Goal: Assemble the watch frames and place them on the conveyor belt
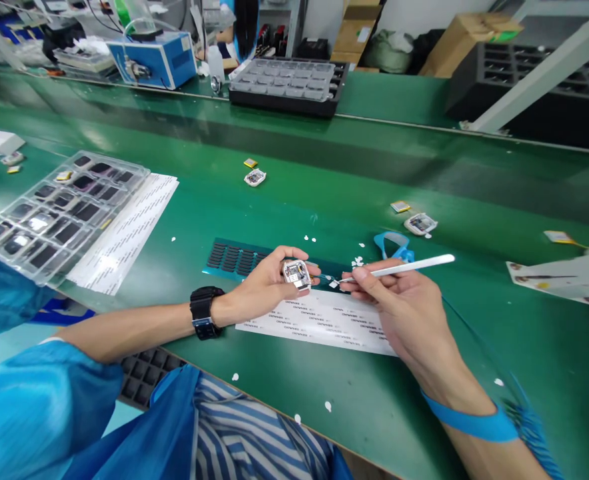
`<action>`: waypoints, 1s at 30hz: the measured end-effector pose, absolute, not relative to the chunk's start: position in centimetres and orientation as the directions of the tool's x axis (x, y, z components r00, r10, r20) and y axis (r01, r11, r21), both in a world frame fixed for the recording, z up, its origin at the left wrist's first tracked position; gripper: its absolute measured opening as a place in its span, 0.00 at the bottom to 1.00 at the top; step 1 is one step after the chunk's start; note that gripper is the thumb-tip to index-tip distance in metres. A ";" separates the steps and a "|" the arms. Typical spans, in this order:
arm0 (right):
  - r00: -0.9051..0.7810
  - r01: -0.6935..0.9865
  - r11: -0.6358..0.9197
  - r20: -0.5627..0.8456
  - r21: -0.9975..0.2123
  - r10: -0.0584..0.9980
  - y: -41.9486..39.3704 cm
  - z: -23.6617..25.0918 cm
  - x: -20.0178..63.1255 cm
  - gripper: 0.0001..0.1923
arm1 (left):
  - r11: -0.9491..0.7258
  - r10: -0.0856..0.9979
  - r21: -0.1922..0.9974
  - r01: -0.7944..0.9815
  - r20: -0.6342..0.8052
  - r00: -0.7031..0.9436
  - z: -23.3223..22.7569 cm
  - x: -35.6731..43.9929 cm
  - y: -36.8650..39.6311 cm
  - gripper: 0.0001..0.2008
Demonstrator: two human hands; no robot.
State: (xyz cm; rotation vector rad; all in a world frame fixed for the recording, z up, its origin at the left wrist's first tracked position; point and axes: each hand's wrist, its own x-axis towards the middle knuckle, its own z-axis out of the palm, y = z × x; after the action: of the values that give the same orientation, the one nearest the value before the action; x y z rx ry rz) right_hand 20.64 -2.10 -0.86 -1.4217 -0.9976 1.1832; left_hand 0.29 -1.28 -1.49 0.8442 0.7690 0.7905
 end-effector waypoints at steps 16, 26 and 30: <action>0.323 0.113 0.075 0.108 -0.991 0.940 -5.1 0.0 17.3 0.20 | 0.306 0.799 0.870 -0.386 -0.014 0.601 -0.6 0.4 -2.3 0.19; 0.333 0.138 0.020 0.066 -0.990 0.941 -5.4 -0.2 17.3 0.19 | 0.306 0.804 0.882 -0.358 -0.038 0.593 -0.2 0.3 -2.4 0.21; 0.359 0.106 0.037 0.073 -0.994 0.930 -5.3 -0.4 17.2 0.20 | 0.286 0.805 0.888 -0.361 -0.018 0.593 -0.4 0.4 -2.4 0.19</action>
State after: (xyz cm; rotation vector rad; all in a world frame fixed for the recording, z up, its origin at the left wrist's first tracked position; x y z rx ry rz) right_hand 17.16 -5.31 -0.38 -1.3909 -1.0242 0.8437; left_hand 0.37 -2.41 -0.35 0.9996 0.5245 0.8289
